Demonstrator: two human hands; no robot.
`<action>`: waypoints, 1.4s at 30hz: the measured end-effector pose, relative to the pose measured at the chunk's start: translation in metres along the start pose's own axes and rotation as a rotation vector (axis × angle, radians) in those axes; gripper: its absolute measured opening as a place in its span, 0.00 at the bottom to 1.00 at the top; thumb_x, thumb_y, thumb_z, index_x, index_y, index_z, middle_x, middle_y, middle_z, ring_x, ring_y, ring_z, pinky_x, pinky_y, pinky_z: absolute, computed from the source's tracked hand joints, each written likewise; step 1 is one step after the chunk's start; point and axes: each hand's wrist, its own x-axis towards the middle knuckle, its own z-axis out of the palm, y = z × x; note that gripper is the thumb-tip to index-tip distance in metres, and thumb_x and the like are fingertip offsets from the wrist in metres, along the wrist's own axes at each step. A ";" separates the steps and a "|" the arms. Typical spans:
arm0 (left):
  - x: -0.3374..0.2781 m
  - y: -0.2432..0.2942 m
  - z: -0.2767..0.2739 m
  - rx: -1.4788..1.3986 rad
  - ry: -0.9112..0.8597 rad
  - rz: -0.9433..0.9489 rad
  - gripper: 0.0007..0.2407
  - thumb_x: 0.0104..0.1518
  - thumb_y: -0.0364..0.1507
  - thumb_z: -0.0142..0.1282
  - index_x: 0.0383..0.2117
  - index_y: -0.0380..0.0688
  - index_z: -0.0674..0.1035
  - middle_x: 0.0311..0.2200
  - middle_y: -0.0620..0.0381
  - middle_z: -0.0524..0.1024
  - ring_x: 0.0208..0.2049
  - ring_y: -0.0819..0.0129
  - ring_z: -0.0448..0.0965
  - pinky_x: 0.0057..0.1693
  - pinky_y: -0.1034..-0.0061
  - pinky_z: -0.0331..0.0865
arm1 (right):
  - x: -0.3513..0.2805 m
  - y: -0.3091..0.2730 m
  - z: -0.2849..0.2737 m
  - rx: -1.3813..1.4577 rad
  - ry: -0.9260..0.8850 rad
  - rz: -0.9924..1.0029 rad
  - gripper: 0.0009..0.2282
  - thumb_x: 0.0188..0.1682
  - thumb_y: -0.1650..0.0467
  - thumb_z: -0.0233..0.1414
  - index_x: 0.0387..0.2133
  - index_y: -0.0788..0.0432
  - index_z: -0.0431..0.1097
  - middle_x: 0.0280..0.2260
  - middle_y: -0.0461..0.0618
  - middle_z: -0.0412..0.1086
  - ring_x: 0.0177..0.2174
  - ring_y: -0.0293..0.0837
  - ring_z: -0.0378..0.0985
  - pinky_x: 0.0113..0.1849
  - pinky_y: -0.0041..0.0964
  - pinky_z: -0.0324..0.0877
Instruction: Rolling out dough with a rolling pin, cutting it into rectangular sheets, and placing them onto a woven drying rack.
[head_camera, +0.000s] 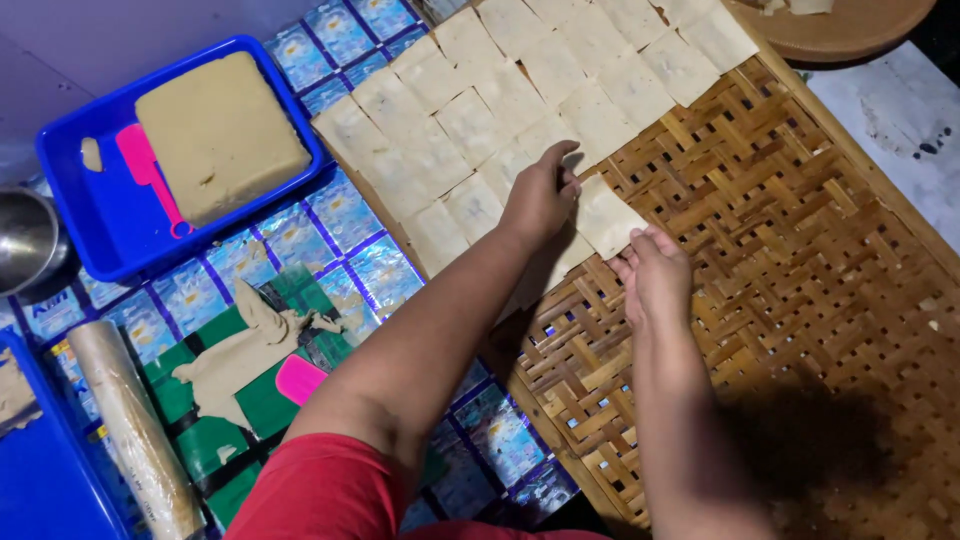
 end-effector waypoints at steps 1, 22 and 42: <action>0.002 0.007 -0.003 0.002 -0.004 0.002 0.24 0.57 0.24 0.59 0.61 0.52 0.69 0.34 0.54 0.84 0.48 0.50 0.83 0.59 0.55 0.72 | 0.004 -0.002 0.005 0.003 0.004 -0.001 0.12 0.56 0.72 0.50 0.51 0.59 0.69 0.37 0.41 0.71 0.32 0.32 0.77 0.39 0.39 0.83; 0.016 0.009 0.002 0.303 -0.013 0.098 0.17 0.66 0.29 0.50 0.61 0.48 0.66 0.51 0.46 0.79 0.57 0.50 0.77 0.65 0.57 0.71 | -0.026 -0.025 0.025 -0.103 0.081 -0.112 0.16 0.55 0.76 0.45 0.56 0.68 0.65 0.42 0.57 0.70 0.46 0.41 0.77 0.53 0.53 0.73; -0.360 -0.079 -0.112 0.717 0.731 0.058 0.18 0.56 0.28 0.56 0.55 0.56 0.77 0.63 0.45 0.66 0.66 0.40 0.61 0.68 0.38 0.47 | -0.222 0.097 0.085 -0.842 -0.765 -0.680 0.09 0.51 0.70 0.53 0.42 0.54 0.78 0.39 0.45 0.73 0.37 0.48 0.82 0.33 0.33 0.79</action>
